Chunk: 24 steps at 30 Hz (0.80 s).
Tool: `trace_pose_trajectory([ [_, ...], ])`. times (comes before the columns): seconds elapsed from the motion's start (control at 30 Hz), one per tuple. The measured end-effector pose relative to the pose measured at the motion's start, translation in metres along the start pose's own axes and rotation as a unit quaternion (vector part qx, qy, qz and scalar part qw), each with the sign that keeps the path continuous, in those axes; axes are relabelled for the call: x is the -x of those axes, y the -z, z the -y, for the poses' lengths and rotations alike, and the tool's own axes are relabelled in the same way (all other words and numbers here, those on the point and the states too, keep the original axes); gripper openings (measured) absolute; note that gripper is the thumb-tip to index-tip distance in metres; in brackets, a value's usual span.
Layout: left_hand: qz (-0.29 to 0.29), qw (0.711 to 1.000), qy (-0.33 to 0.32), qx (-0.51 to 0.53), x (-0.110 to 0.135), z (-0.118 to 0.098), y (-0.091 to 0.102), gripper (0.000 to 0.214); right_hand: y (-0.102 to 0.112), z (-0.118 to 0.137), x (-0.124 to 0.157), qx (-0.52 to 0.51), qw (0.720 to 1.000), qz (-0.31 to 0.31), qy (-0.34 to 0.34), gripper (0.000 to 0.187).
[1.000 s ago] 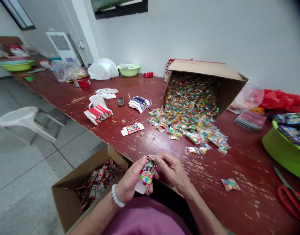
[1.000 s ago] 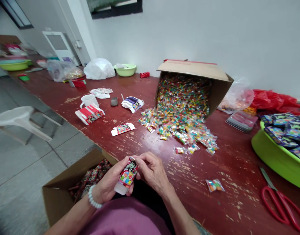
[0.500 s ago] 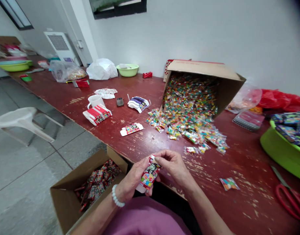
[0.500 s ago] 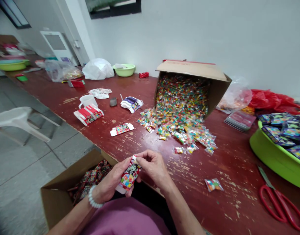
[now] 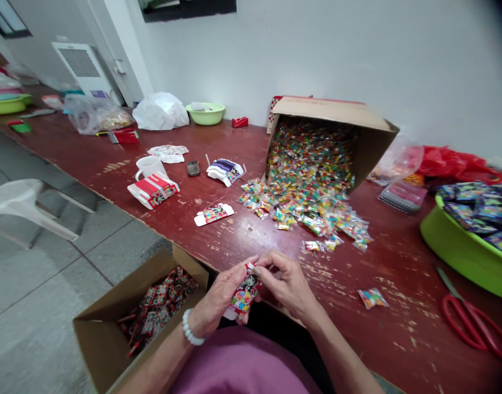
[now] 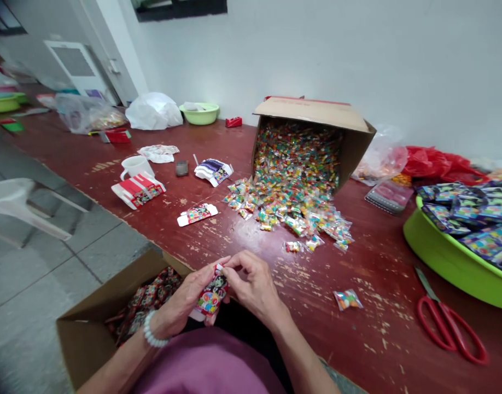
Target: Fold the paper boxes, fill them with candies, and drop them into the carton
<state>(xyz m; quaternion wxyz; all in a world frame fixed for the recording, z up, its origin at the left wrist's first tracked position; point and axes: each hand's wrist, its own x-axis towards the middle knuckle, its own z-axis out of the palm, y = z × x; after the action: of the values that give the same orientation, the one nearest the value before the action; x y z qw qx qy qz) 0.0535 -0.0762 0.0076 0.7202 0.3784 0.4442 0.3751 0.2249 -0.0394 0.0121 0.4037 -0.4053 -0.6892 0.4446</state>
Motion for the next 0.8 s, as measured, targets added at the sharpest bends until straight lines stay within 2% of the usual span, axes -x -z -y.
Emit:
trace_pose_trajectory([
  [0.13,0.04,0.999,0.008,-0.017,0.003,-0.006,0.001,0.065,0.007,0.006,-0.003,-0.038,0.997,0.037,-0.048,0.011],
  [0.23,0.034,0.999,0.013,-0.018,0.005,-0.006,0.001,0.064,0.015,0.012,-0.004,0.028,0.997,0.076,0.02,0.011],
  [0.33,0.03,0.999,0.019,-0.027,0.004,-0.004,0.003,0.063,0.02,0.015,-0.005,0.116,0.984,0.097,0.097,0.012],
  [0.43,0.032,0.998,0.033,-0.039,0.003,-0.005,0.006,0.066,0.019,0.013,-0.005,0.163,0.977,0.088,0.104,0.012],
  [0.57,0.031,0.998,0.032,-0.053,0.003,-0.011,0.011,0.064,0.009,0.004,-0.004,0.051,0.996,0.061,0.03,0.013],
  [0.63,0.03,0.997,0.034,-0.062,0.003,-0.012,0.013,0.064,0.006,0.001,-0.004,0.019,0.998,0.047,0.02,0.013],
  [0.7,0.032,0.997,0.037,-0.067,0.003,-0.011,0.014,0.065,0.007,0.0,-0.005,0.05,0.996,0.051,0.047,0.012],
  [0.8,0.044,0.996,0.043,-0.063,0.001,-0.006,0.013,0.064,0.014,0.003,-0.008,0.159,0.976,0.097,0.11,0.012],
])
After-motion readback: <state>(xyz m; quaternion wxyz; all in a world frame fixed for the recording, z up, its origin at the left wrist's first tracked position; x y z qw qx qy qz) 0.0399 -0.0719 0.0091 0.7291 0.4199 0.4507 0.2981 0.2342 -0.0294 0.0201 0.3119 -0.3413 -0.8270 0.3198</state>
